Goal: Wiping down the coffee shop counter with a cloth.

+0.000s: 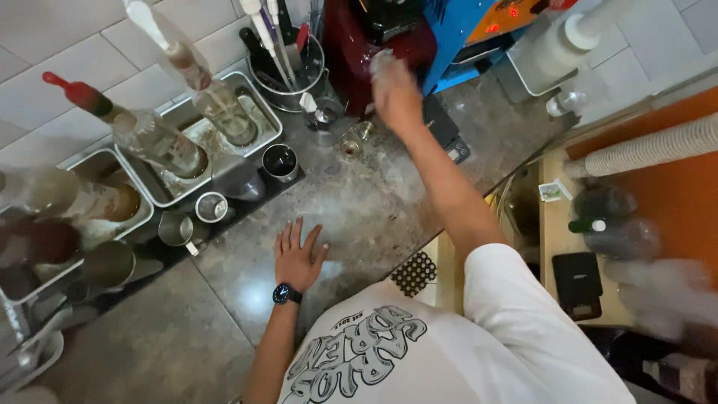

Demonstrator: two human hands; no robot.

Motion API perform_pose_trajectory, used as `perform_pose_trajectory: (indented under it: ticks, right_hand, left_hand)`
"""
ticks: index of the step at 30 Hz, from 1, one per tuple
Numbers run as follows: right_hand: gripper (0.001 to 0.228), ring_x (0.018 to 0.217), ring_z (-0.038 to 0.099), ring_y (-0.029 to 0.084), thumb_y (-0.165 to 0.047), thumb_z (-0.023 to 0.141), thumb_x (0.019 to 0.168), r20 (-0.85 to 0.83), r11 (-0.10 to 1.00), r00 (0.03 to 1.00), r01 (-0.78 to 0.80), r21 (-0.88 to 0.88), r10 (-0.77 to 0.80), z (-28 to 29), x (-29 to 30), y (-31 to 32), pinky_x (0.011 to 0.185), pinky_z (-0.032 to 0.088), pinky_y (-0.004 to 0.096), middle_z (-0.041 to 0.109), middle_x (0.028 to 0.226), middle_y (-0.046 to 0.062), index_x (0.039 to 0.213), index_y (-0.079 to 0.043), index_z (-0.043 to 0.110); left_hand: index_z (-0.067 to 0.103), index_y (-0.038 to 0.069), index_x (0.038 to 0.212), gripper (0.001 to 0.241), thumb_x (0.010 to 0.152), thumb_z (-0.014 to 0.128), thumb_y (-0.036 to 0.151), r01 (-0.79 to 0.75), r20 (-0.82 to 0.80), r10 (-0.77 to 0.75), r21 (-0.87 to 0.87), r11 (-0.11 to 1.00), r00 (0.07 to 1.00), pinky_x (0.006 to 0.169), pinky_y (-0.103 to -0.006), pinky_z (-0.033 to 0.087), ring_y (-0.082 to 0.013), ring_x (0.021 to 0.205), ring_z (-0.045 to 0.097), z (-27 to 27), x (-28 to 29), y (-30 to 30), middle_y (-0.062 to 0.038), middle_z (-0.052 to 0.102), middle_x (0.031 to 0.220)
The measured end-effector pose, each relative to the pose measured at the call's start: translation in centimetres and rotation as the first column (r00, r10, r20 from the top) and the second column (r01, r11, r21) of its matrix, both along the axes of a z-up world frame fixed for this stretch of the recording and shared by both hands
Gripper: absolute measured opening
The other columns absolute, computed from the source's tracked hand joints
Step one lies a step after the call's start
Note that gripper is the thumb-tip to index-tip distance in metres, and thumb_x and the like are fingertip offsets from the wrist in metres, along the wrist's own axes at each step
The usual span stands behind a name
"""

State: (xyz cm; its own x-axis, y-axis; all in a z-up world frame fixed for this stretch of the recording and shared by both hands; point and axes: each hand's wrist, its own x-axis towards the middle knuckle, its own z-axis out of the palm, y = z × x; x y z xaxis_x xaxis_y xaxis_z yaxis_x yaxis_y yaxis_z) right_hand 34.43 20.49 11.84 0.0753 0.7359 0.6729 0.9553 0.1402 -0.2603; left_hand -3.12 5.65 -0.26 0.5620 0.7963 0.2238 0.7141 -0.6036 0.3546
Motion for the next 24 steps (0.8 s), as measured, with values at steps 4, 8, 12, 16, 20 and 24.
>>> perform_pose_trajectory:
  ticks: [4,8,12,16,20,24]
  right_hand:
    - [0.044,0.104,0.065,0.031,-0.012,0.064,0.097,0.041,0.979,0.999,0.04,-0.199,-0.033,2.2,1.2,-1.0,0.085,0.055,0.039,0.064,0.128,0.013,0.14,-0.008,0.058]
    - [0.037,0.088,0.062,0.04,-0.008,0.063,0.095,-0.055,0.96,0.958,0.282,0.001,-0.281,0.6,3.6,0.4,0.075,0.053,0.047,0.059,0.112,0.02,0.131,-0.002,0.059]
    - [0.035,0.1,0.065,0.042,-0.015,0.062,0.102,0.0,0.992,0.998,0.065,-0.112,-0.066,2.1,0.4,-1.1,0.082,0.054,0.045,0.06,0.125,0.019,0.134,-0.001,0.057]
    - [0.039,0.081,0.063,0.031,-0.012,0.065,0.098,0.075,0.968,0.983,0.181,-0.172,-0.171,2.5,2.7,-1.1,0.069,0.054,0.042,0.06,0.11,0.015,0.136,-0.004,0.058]
    - [0.034,0.101,0.063,0.046,-0.017,0.055,0.102,0.031,0.971,0.97,0.239,0.001,-0.239,-2.0,3.6,0.1,0.087,0.051,0.051,0.063,0.119,0.024,0.132,-0.002,0.062]
    - [0.045,0.113,0.068,0.036,-0.034,0.058,0.105,0.127,0.991,0.992,0.04,-0.125,-0.024,-2.8,0.4,-0.8,0.097,0.055,0.045,0.067,0.125,0.016,0.145,-0.015,0.058]
  left_hand:
    - [0.057,0.025,0.146,0.053,0.1,0.05,0.052,0.026,-0.049,-0.026,-0.009,1.0,0.998,0.122,-0.0519,0.025,-0.036,0.15,0.033,-0.5,-0.1,0.4,-0.01,0.032,0.165]
    - [0.056,0.024,0.147,0.054,0.098,0.051,0.048,0.03,-0.007,-0.03,-0.014,0.999,1.0,0.122,-0.0515,0.023,-0.0363,0.15,0.032,-0.4,-0.2,0.1,-0.012,0.034,0.165]
    - [0.057,0.025,0.145,0.051,0.099,0.052,0.047,0.014,0.042,-0.013,-0.018,1.0,0.999,0.123,-0.053,0.023,-0.0358,0.151,0.031,-0.6,-0.2,0.0,-0.01,0.035,0.164]
    - [0.053,0.026,0.148,0.056,0.098,0.049,0.05,0.027,-0.037,-0.029,-0.057,0.998,0.999,0.122,-0.0537,0.021,-0.0362,0.152,0.027,-0.9,-0.3,0.3,-0.012,0.032,0.165]
    - [0.05,0.033,0.148,0.054,0.097,0.053,0.051,0.017,-0.072,-0.02,-0.035,0.999,0.997,0.122,-0.0548,0.023,-0.0368,0.151,0.031,-1.8,-0.3,0.2,-0.011,0.032,0.164]
    - [0.043,0.04,0.152,0.054,0.101,0.049,0.056,0.024,-0.135,-0.039,-0.11,0.994,0.99,0.122,-0.056,0.024,-0.0371,0.152,0.029,-2.4,-0.5,0.4,-0.011,0.032,0.163]
